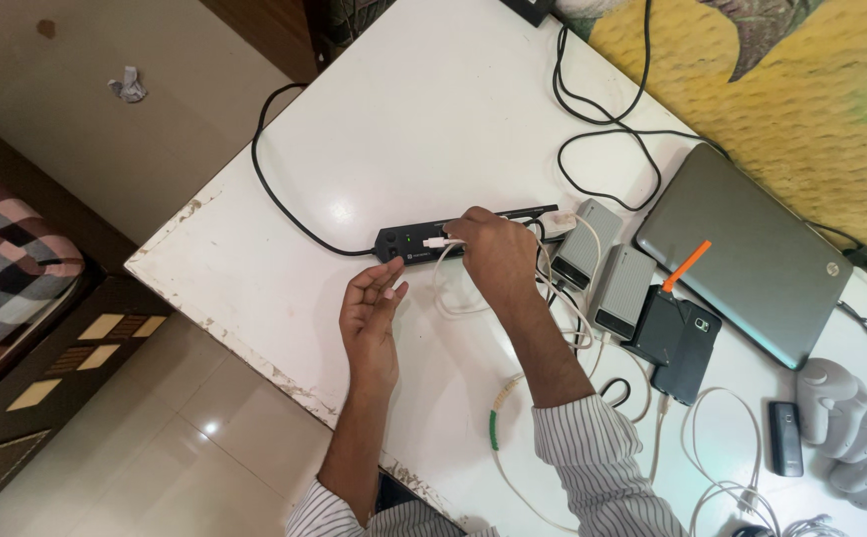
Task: The person organizes a tangle of charging cables on a white table, then plugs a power adapter into a power strip and connects a cable to a black portable charger. They also open a white mouse-shaped device and insert two red batteries.
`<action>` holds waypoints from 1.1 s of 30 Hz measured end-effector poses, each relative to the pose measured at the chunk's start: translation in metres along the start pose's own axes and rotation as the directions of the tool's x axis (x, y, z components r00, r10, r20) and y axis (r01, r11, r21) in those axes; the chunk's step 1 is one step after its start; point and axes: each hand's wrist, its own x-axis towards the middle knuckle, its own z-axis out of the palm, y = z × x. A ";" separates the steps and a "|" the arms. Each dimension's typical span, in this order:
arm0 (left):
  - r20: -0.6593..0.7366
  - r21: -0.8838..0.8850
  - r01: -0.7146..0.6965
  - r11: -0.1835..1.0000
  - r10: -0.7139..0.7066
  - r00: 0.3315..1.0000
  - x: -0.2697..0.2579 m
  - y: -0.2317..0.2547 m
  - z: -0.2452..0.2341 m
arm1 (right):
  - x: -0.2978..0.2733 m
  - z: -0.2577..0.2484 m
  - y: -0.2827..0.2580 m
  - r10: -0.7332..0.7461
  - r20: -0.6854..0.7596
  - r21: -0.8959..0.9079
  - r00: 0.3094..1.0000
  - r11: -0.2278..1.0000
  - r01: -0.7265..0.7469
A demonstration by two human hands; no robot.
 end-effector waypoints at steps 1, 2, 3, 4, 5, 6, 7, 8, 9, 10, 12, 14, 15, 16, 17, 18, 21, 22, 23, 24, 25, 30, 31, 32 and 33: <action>-0.001 0.002 0.009 1.000 -0.009 1.000 0.000 0.000 0.001 | 0.000 0.001 0.001 0.000 -0.004 0.005 1.000 1.000 0.000; -0.002 0.004 0.018 1.000 -0.018 1.000 -0.001 -0.001 0.001 | 0.000 0.002 0.002 0.000 -0.008 0.010 1.000 1.000 0.000; -0.003 0.009 0.026 1.000 -0.026 1.000 -0.001 0.000 0.002 | 0.000 0.003 0.002 0.000 -0.013 0.018 1.000 1.000 0.000; 0.001 0.031 0.024 0.999 -0.024 1.000 -0.001 0.000 0.002 | -0.001 0.005 0.002 -0.003 -0.024 0.024 1.000 1.000 0.004; 0.006 0.055 0.024 0.998 -0.024 1.000 -0.001 -0.001 0.004 | -0.001 0.007 0.003 -0.003 -0.036 0.030 0.999 1.000 0.004; 0.012 0.079 0.023 0.997 -0.024 1.000 -0.001 -0.001 0.006 | -0.001 0.008 0.003 -0.002 -0.048 0.035 0.999 0.999 0.004; 0.019 0.084 0.018 0.996 -0.019 1.000 0.000 -0.001 0.008 | -0.001 0.010 0.003 -0.007 -0.055 0.045 0.998 0.999 0.009; 0.027 0.089 0.012 0.996 -0.014 1.000 0.000 -0.001 0.009 | -0.002 0.011 0.002 -0.011 -0.063 0.055 0.998 0.998 0.015; 0.032 0.093 0.006 0.996 -0.009 0.999 0.000 -0.001 0.011 | -0.003 0.012 0.002 -0.017 -0.069 0.063 0.998 0.998 0.021; 0.039 0.114 0.003 0.993 -0.008 0.999 0.000 -0.002 0.013 | -0.003 0.012 0.002 -0.009 -0.075 0.061 0.997 0.998 0.013; 0.048 0.155 -0.001 0.988 -0.007 0.999 -0.001 -0.003 0.014 | -0.008 0.013 0.001 0.007 -0.083 0.059 0.996 0.998 -0.002; 0.073 0.152 -0.028 0.988 0.017 0.997 -0.002 -0.003 0.016 | -0.009 0.013 -0.001 0.021 -0.094 0.073 0.995 0.997 -0.014; 0.084 0.150 -0.043 0.988 0.030 0.996 -0.003 -0.002 0.017 | -0.010 0.013 -0.002 0.027 -0.099 0.081 0.995 0.997 -0.019; 0.091 0.157 -0.044 0.987 0.029 0.995 -0.004 -0.002 0.017 | -0.012 0.013 -0.002 0.030 -0.119 0.092 0.992 0.996 -0.019; 0.097 0.166 -0.046 0.985 0.030 0.995 -0.005 -0.001 0.017 | -0.013 0.013 -0.003 0.032 -0.138 0.105 0.990 0.994 -0.017; 0.103 0.174 -0.048 0.984 0.030 0.994 -0.007 0.001 0.017 | -0.014 0.014 -0.004 0.033 -0.157 0.118 0.987 0.993 -0.015; 0.101 0.185 -0.038 0.982 0.020 0.995 -0.013 0.005 0.016 | -0.016 0.014 -0.005 0.055 -0.165 0.117 0.985 0.992 -0.036; 0.098 0.188 -0.037 0.981 0.019 0.995 -0.016 0.007 0.015 | -0.017 0.015 -0.005 0.057 -0.167 0.132 0.984 0.991 -0.035; 0.097 0.191 -0.037 0.981 0.019 0.995 -0.018 0.008 0.015 | -0.017 0.015 -0.004 0.059 -0.170 0.145 0.984 0.989 -0.034; 0.097 0.193 -0.037 0.981 0.018 0.995 -0.020 0.010 0.014 | -0.018 0.015 -0.004 0.061 -0.173 0.158 0.983 0.987 -0.033; 0.097 0.193 -0.038 0.981 0.019 0.995 -0.022 0.011 0.014 | -0.018 0.015 -0.003 0.057 -0.175 0.160 0.983 0.987 -0.028; 0.099 0.176 -0.038 0.984 0.021 0.995 -0.034 0.011 0.012 | -0.020 0.019 -0.004 0.065 -0.180 0.083 0.981 0.995 -0.050; 0.104 0.173 -0.045 0.984 0.027 0.994 -0.037 0.011 0.011 | -0.021 0.020 -0.004 0.067 -0.176 0.088 0.982 0.995 -0.053; 0.109 0.169 -0.051 0.984 0.033 0.993 -0.041 0.010 0.011 | -0.023 0.020 -0.004 0.070 -0.171 0.094 0.983 0.994 -0.055; 0.119 0.164 -0.068 0.984 0.049 0.992 -0.041 0.010 0.012 | -0.020 0.020 -0.004 0.067 -0.175 0.099 0.982 0.994 -0.050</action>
